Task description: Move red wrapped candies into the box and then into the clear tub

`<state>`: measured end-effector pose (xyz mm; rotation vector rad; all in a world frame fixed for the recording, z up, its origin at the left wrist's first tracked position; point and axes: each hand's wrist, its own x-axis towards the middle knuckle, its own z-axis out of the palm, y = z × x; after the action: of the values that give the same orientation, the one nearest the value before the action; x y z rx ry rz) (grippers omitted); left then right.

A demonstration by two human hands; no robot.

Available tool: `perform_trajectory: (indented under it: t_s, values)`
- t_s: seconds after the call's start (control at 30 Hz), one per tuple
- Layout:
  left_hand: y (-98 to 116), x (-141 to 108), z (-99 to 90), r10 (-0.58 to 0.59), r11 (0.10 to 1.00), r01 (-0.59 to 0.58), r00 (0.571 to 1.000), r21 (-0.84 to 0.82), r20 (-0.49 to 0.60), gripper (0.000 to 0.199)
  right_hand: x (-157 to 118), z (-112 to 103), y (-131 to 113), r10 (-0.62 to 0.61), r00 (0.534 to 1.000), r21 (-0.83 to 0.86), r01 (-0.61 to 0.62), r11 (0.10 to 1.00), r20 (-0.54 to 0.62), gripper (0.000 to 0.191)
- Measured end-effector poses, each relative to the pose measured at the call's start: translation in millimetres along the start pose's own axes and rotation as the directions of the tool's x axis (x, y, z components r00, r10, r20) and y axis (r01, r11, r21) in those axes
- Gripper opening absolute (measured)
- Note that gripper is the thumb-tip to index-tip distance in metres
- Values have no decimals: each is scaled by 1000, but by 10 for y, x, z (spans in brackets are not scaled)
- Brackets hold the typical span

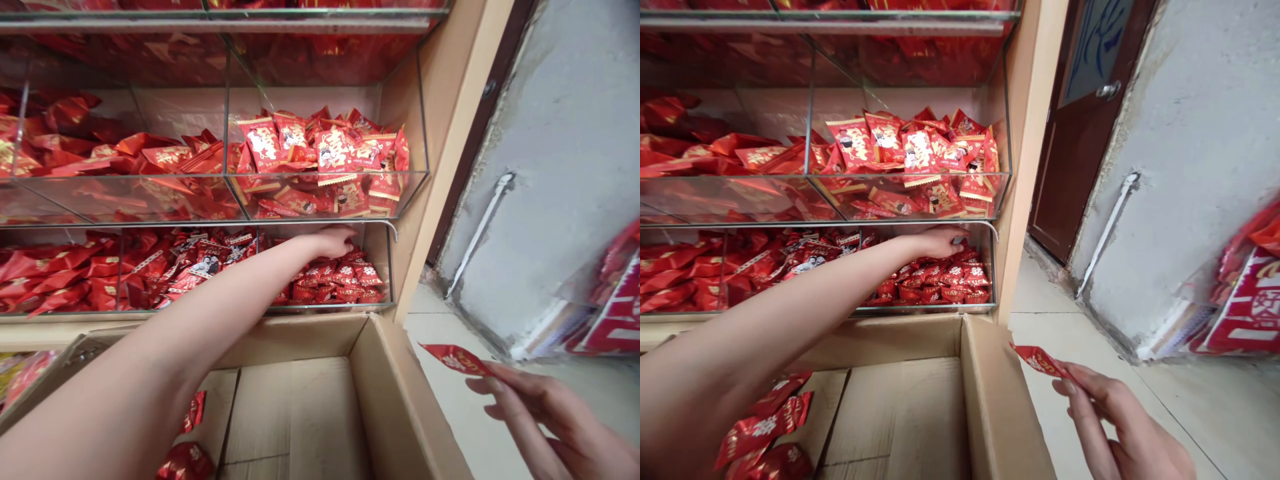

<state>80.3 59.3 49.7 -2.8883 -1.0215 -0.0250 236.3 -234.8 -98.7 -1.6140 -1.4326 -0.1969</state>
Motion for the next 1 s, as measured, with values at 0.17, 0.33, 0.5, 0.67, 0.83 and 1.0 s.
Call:
perform_trajectory:
  t_s: [0.17, 0.33, 0.5, 0.67, 0.83, 1.0]
  values:
    - [-164, -236, -38, -88, 996, 88, 996, 2, -5, 40, 631, 40, -542, -381, 924, -251, 359, 899, -45, 19]
    - [-183, -400, 28, -74, 997, 74, 997, 13, 25, 35, 1387, 496, -907, -537, 821, -471, 558, 683, 194, 16]
    - [-144, -518, -27, -126, 992, 125, 992, 34, 12, 28, 1894, 901, -1100, -371, 833, -662, 552, 507, 411, 22]
    - [-153, -946, -34, -8, 1000, 11, 993, 28, -116, 28, 2097, 1068, -1080, -179, 839, -665, 521, 535, 513, 28]
    - [-192, -1534, 167, 211, 977, -198, 940, 77, -268, 30, 2108, 1146, -1065, -105, 833, -688, 513, 514, 543, 31]
    - [-264, -1741, 317, 239, 966, -256, 865, 22, -442, 27, 2196, 1168, -1023, -54, 820, -686, 511, 519, 570, 33]
